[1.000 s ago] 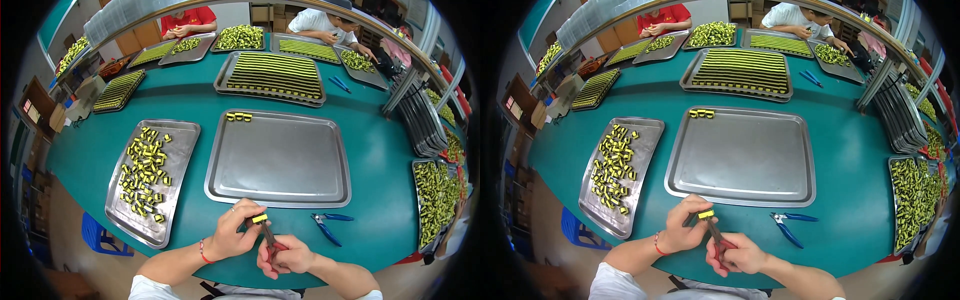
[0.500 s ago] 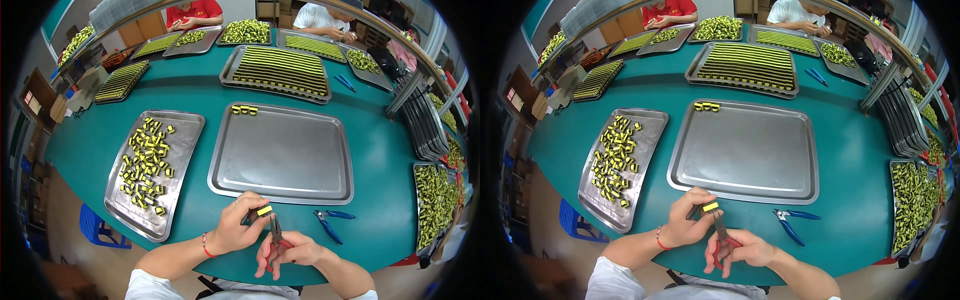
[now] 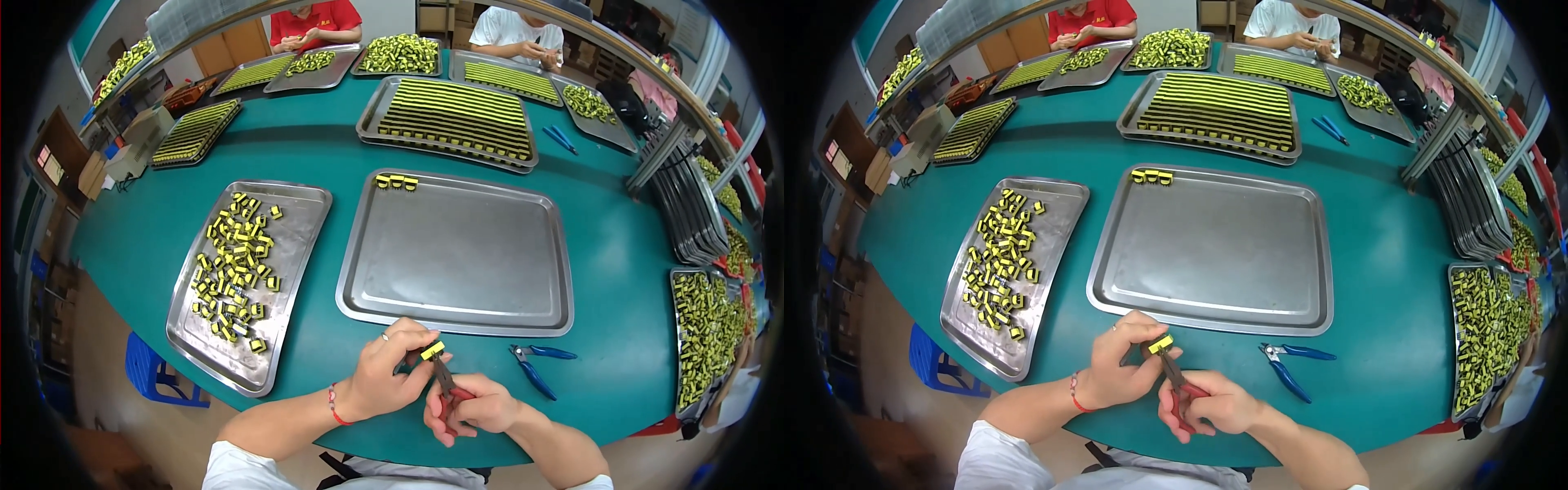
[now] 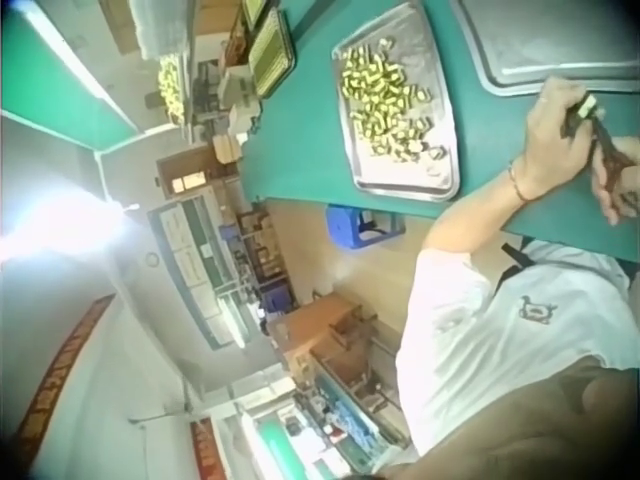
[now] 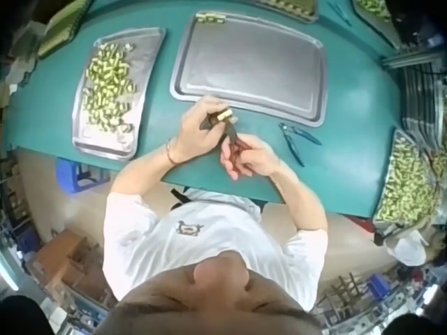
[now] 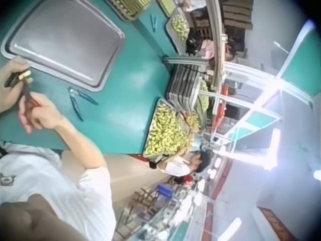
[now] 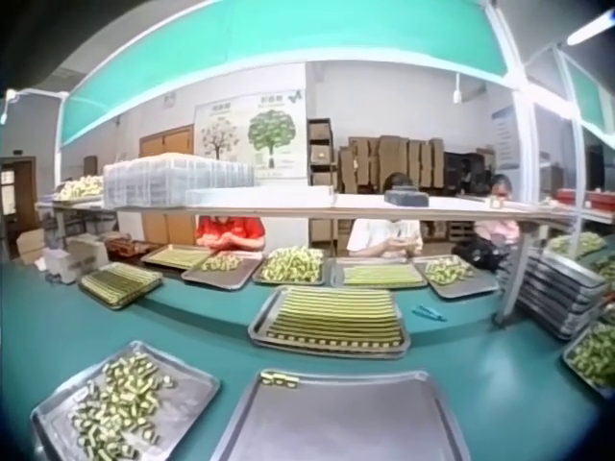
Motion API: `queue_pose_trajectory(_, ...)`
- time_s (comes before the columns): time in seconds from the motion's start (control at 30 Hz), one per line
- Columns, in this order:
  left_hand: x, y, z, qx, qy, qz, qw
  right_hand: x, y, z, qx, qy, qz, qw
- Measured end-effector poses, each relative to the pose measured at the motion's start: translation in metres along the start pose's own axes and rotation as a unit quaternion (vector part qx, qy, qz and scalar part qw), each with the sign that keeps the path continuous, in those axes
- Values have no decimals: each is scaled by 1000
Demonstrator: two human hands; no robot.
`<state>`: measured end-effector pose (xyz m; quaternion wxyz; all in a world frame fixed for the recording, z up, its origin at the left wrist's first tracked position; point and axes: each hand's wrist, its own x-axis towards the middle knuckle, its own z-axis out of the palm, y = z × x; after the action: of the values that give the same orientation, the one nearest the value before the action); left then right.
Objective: The person assembles small yellow electronic components onto a base part by hand, using pliers for precision, at a factory workbench.
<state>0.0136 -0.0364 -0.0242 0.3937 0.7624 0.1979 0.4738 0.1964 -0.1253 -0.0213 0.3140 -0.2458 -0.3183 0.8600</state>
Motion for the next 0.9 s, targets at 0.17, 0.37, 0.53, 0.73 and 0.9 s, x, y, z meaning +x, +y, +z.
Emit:
queue_pose_trajectory(0.17, 3, 0, -1, -13, -20, 6, 1000, 0, 1, 5, -11, 12, -11, 1000)
queue_pose_trajectory(0.37, 5, 5, -1, -17, -12, 6, 1000, 0, 6, 3, -28, 6, -19, 999)
queue_pose_trajectory(0.53, 1, 2, 0, -16, 7, -26, 1000, 0, 3, 15, 54, -47, -7, 997)
queue_pose_trajectory(0.73, 1, 0, -2, -13, 13, -19, 1000, 1, 1, 9, 77, -59, 2, 995)
queue_pose_trajectory(0.9, 3, 3, -1, -3, 5, -7, 1000, -1, 2, 8, 70, -60, -12, 996)
